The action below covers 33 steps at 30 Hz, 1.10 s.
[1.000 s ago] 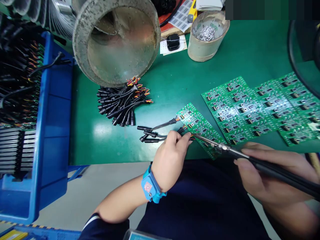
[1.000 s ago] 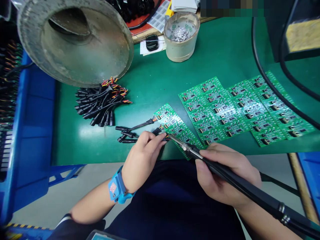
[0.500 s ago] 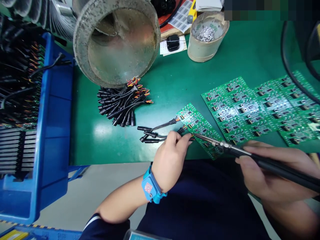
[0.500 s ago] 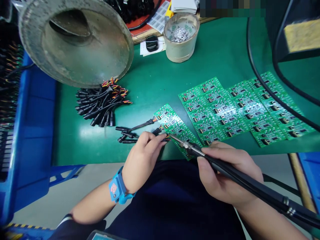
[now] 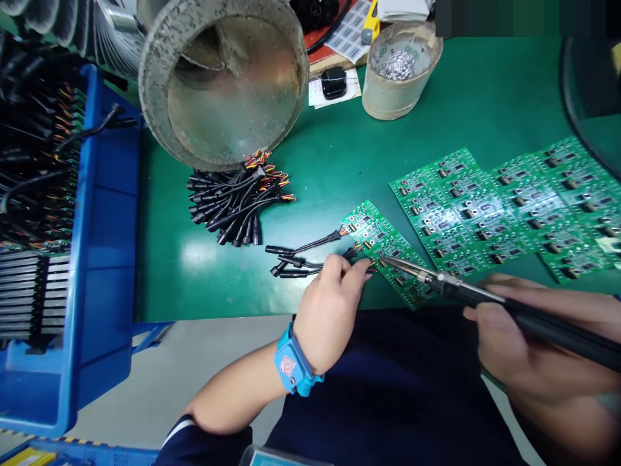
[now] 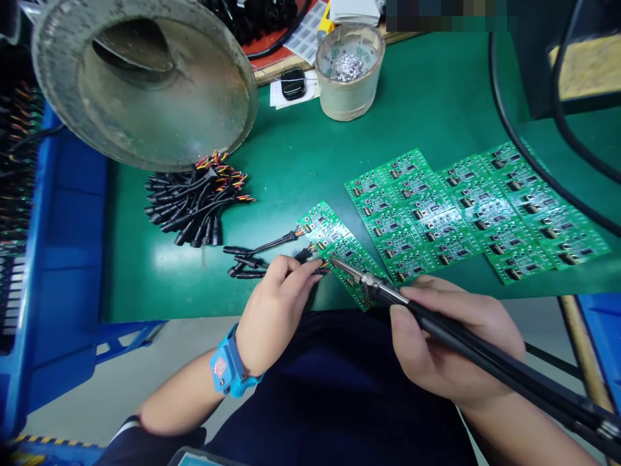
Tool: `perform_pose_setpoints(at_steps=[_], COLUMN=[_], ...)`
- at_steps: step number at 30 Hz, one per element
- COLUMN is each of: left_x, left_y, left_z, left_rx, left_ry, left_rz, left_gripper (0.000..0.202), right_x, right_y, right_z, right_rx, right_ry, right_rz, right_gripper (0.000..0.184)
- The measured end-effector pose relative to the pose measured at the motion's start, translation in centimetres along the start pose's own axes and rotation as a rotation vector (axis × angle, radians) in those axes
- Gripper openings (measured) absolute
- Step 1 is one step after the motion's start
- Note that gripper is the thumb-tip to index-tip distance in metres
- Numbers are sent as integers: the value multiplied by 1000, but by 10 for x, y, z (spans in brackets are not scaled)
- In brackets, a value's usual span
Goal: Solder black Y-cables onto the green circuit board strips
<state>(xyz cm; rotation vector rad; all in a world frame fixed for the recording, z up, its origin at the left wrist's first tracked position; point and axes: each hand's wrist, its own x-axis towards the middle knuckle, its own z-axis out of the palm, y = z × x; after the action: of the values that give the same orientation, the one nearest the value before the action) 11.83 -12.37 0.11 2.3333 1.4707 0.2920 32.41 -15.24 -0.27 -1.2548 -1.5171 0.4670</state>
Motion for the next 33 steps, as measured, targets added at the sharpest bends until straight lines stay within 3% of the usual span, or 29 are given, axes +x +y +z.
perform_pose_setpoints(at_steps=[2,7,11,17,24,33], left_x=[0,0,0,1,1,0], left_y=[0,0,0,0,2,4], left_z=[0,0,0,0,1,2], left_rx=[1,-9,-18,-2,2,23], left_ry=[-2,-7,-13,-13,-11,-3], left_rz=[-4,-2,-10,-23,-25,-36], left_gripper=[29,29,28,28,28,27], right_x=[5,9,7,5,6,4], right_y=[0,1,-3,-4,-2,-2], right_z=[2,7,7,5,6,5], right_rx=[-26,-86,-113,-96,-111,-60], right_ry=[-75,-9,-25,-65,-24,-3], right_rz=[-65,-148,-110,-84,-143,-53], right_gripper=[26,29,20,23,20,21])
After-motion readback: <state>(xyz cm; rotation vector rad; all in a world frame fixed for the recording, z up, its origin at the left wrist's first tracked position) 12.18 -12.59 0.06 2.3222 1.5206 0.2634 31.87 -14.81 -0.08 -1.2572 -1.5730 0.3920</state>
